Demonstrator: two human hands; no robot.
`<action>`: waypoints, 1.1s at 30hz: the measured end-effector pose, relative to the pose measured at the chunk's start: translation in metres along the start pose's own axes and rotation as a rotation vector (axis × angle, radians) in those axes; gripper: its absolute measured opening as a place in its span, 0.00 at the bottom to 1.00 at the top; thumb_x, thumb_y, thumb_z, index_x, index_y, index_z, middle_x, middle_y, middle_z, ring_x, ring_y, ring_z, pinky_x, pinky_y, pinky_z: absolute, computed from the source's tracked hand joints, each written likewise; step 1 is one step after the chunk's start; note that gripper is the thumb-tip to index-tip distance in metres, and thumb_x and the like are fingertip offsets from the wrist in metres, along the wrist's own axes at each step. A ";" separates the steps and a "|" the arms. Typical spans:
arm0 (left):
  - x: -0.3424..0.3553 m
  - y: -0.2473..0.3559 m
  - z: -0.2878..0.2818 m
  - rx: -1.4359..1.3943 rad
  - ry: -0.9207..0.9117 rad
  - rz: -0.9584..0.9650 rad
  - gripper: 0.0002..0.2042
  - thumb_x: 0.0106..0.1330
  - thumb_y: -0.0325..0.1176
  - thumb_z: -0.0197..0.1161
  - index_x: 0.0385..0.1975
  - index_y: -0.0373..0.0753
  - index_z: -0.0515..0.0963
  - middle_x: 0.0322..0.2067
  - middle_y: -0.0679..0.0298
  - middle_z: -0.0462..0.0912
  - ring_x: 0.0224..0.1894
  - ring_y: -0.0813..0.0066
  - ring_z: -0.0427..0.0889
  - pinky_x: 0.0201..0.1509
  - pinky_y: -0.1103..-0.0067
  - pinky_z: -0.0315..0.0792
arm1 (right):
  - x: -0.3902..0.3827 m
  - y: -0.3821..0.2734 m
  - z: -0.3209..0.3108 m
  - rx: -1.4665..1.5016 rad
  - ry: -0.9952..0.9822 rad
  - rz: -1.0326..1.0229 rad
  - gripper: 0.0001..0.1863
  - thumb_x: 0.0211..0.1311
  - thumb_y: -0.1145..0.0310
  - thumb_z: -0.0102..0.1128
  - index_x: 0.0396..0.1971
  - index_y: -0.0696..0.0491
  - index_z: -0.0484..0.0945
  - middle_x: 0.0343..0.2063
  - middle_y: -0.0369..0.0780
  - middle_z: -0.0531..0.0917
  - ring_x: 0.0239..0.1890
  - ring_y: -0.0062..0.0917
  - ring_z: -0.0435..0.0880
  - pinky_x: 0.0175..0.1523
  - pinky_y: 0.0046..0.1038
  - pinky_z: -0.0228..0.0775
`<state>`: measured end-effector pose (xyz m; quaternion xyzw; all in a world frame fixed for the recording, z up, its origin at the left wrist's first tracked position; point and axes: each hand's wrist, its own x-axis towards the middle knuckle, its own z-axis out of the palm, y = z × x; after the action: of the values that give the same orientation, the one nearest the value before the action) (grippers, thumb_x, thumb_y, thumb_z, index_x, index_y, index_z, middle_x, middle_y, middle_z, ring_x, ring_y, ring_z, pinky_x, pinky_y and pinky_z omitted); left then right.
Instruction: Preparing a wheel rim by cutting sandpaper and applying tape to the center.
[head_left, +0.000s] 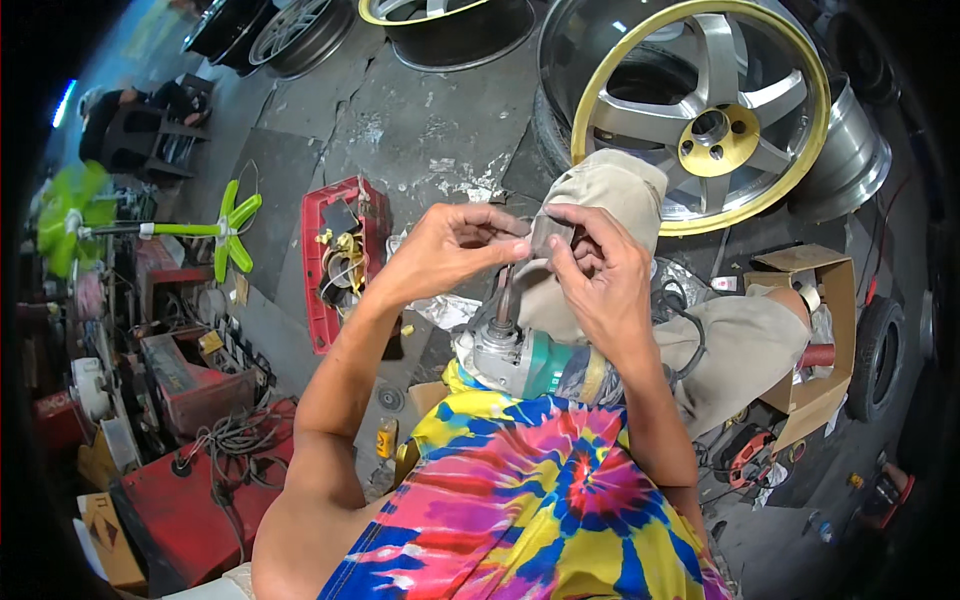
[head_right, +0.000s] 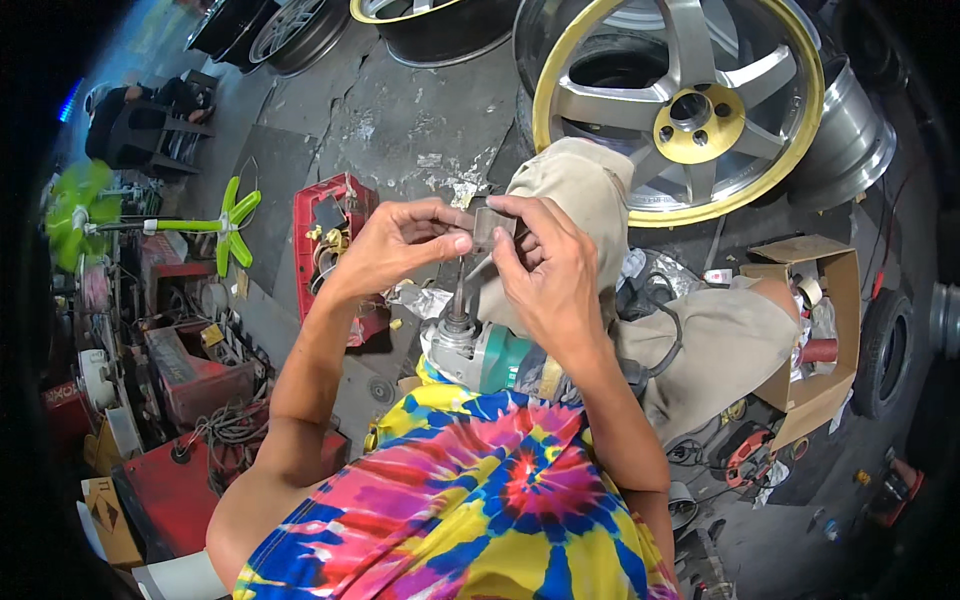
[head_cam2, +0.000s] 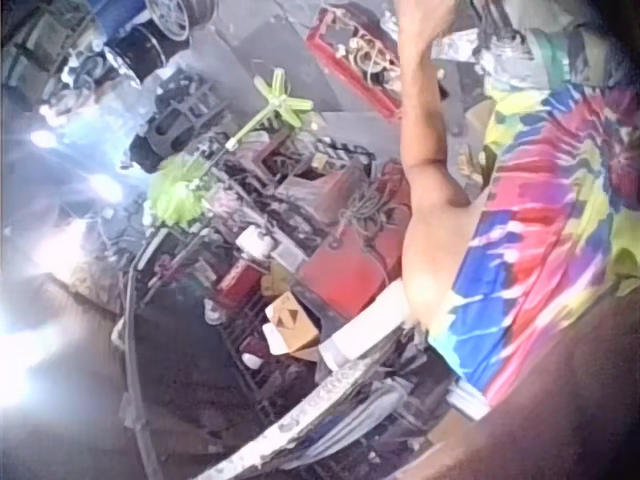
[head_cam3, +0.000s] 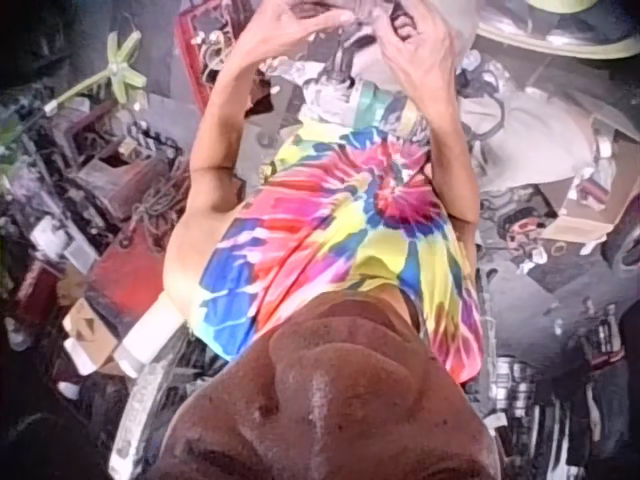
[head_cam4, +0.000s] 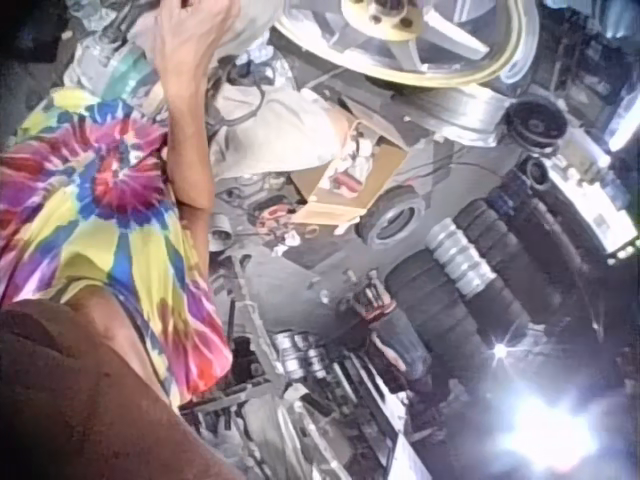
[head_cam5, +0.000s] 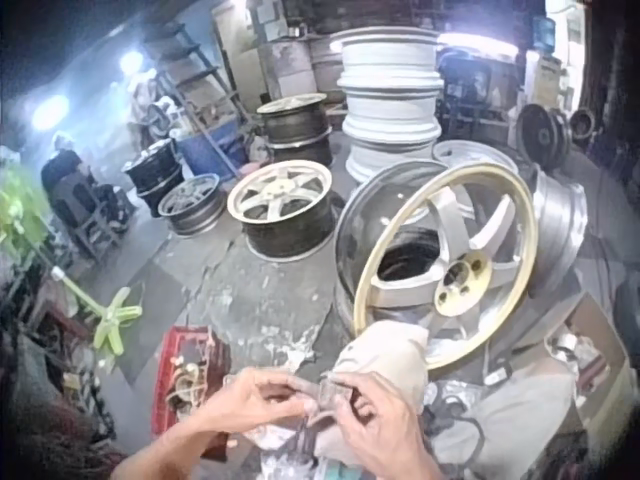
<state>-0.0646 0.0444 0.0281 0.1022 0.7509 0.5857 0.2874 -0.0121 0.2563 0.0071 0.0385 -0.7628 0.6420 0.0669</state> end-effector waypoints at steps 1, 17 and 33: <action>-0.001 -0.008 -0.005 0.024 -0.037 -0.093 0.14 0.71 0.34 0.71 0.49 0.31 0.85 0.43 0.63 0.88 0.47 0.79 0.84 0.54 0.77 0.77 | 0.000 0.002 0.000 0.002 0.006 0.023 0.14 0.65 0.79 0.65 0.50 0.59 0.83 0.34 0.40 0.83 0.21 0.13 0.74 0.27 0.21 0.69; -0.031 -0.033 0.028 -0.032 -0.019 -0.072 0.13 0.70 0.39 0.73 0.34 0.32 0.90 0.23 0.67 0.86 0.27 0.88 0.76 0.30 0.81 0.70 | -0.004 0.018 0.002 0.057 -0.073 0.192 0.18 0.64 0.77 0.70 0.54 0.57 0.83 0.22 0.32 0.78 0.23 0.08 0.72 0.28 0.17 0.67; -0.043 -0.027 0.046 0.162 0.292 -0.082 0.14 0.62 0.36 0.78 0.22 0.32 0.84 0.17 0.73 0.78 0.24 0.90 0.71 0.27 0.82 0.67 | -0.002 0.019 0.014 0.099 -0.134 0.141 0.18 0.63 0.77 0.70 0.54 0.58 0.83 0.27 0.36 0.83 0.27 0.12 0.78 0.32 0.20 0.74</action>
<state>0.0007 0.0528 0.0096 0.0079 0.8329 0.5198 0.1897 -0.0137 0.2452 -0.0139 0.0307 -0.7339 0.6779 -0.0314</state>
